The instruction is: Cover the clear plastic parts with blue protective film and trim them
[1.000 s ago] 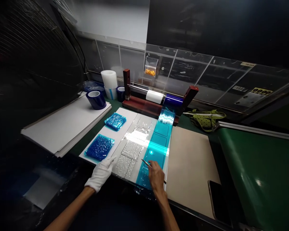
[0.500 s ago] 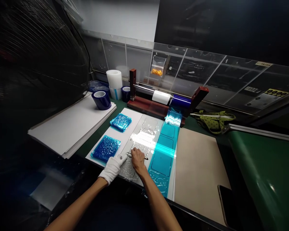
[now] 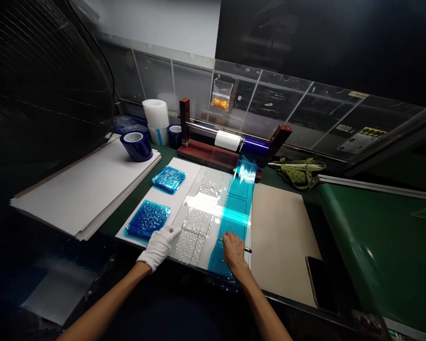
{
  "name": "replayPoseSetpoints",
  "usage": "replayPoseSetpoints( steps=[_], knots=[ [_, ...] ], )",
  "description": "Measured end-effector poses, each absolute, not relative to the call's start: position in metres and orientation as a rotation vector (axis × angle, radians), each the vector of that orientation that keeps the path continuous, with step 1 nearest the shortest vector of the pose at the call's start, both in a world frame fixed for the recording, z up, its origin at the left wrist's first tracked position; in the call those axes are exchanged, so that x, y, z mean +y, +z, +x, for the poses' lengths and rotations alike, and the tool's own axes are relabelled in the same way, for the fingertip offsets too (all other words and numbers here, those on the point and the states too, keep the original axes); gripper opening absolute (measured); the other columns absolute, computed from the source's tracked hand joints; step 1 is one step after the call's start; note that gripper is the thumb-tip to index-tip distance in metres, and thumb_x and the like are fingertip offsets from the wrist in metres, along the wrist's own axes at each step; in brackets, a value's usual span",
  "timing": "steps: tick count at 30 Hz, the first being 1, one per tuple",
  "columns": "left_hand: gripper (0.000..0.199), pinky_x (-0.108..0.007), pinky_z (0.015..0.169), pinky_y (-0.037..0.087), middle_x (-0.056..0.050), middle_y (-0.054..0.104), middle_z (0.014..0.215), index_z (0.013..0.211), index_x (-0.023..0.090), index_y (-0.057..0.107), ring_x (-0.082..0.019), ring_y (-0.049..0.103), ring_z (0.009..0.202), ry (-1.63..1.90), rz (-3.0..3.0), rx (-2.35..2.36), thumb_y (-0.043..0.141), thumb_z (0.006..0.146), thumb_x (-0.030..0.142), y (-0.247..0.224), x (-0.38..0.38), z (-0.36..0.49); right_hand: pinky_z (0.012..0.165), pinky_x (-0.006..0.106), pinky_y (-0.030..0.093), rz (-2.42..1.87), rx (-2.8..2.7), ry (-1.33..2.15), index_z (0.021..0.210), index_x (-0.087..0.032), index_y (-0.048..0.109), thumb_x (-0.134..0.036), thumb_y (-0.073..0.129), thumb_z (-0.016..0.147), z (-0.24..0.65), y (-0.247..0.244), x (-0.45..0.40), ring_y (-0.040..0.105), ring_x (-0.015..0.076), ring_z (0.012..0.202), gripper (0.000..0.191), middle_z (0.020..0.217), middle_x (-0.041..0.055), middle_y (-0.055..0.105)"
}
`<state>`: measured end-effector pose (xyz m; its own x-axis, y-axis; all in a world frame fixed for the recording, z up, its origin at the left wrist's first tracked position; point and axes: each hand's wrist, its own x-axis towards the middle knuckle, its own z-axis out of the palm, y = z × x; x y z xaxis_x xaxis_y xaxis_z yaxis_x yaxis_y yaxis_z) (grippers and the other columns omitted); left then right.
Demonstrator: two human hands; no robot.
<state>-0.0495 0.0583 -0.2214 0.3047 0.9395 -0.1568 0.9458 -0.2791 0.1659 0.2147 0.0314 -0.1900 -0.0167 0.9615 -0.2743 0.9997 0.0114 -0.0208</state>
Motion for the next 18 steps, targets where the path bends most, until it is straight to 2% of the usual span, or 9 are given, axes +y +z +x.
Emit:
replayPoseSetpoints(
  steps=[3, 5, 8, 13, 18],
  knots=[
    [0.028, -0.035, 0.076, 0.050, -0.007, 0.062, 0.100, 0.116, 0.017, 0.054, -0.018, 0.059, 0.085, 0.182, 2.301, 1.804, 0.045, 0.089, 0.016, -0.226, 0.042, -0.056, 0.058, 0.026, 0.027, 2.173, 2.044, -0.475, 0.089, -0.021, 0.063, -0.021, 0.041, 0.092, 0.213, -0.189, 0.009, 0.060, 0.0188, 0.082, 0.023, 0.092, 0.0058, 0.066],
    [0.028, -0.033, 0.083, 0.048, -0.009, 0.061, 0.103, 0.116, 0.017, 0.052, -0.019, 0.059, 0.091, 0.321, 2.268, 1.828, 0.046, 0.090, 0.023, -0.230, 0.025, -0.059, 0.060, 0.026, 0.029, 2.224, 2.006, -0.615, 0.090, -0.022, 0.064, -0.026, 0.047, 0.089, 0.208, -0.194, -0.009, 0.062, 0.0194, 0.083, 0.017, 0.091, 0.0044, 0.067],
    [0.029, -0.032, 0.085, 0.047, -0.007, 0.061, 0.101, 0.109, 0.017, 0.053, -0.019, 0.059, 0.093, 0.444, 2.256, 1.802, 0.054, 0.085, 0.033, -0.238, -0.005, -0.061, 0.063, 0.026, 0.031, 2.279, 1.936, -0.814, 0.086, -0.020, 0.065, -0.023, 0.051, 0.085, 0.199, -0.206, -0.031, 0.062, 0.0207, 0.084, 0.014, 0.087, 0.0056, 0.069],
    [0.038, -0.037, 0.079, 0.049, -0.007, 0.061, 0.095, 0.105, 0.016, 0.052, -0.023, 0.059, 0.086, 0.524, 2.297, 1.778, 0.067, 0.074, 0.032, -0.252, -0.033, -0.056, 0.068, 0.028, 0.033, 2.338, 1.886, -1.130, 0.081, -0.018, 0.064, -0.020, 0.052, 0.082, 0.187, -0.219, -0.042, 0.061, 0.0231, 0.088, 0.013, 0.089, 0.0082, 0.068],
    [0.040, -0.038, 0.080, 0.048, -0.007, 0.061, 0.097, 0.104, 0.017, 0.053, -0.024, 0.059, 0.088, 0.612, 2.389, 1.745, 0.070, 0.070, 0.029, -0.259, -0.027, -0.055, 0.061, 0.025, 0.037, 2.299, 1.783, -1.629, 0.073, -0.017, 0.061, -0.025, 0.054, 0.076, 0.187, -0.224, -0.038, 0.058, 0.0166, 0.069, 0.011, 0.071, 0.0030, 0.063]
  ],
)
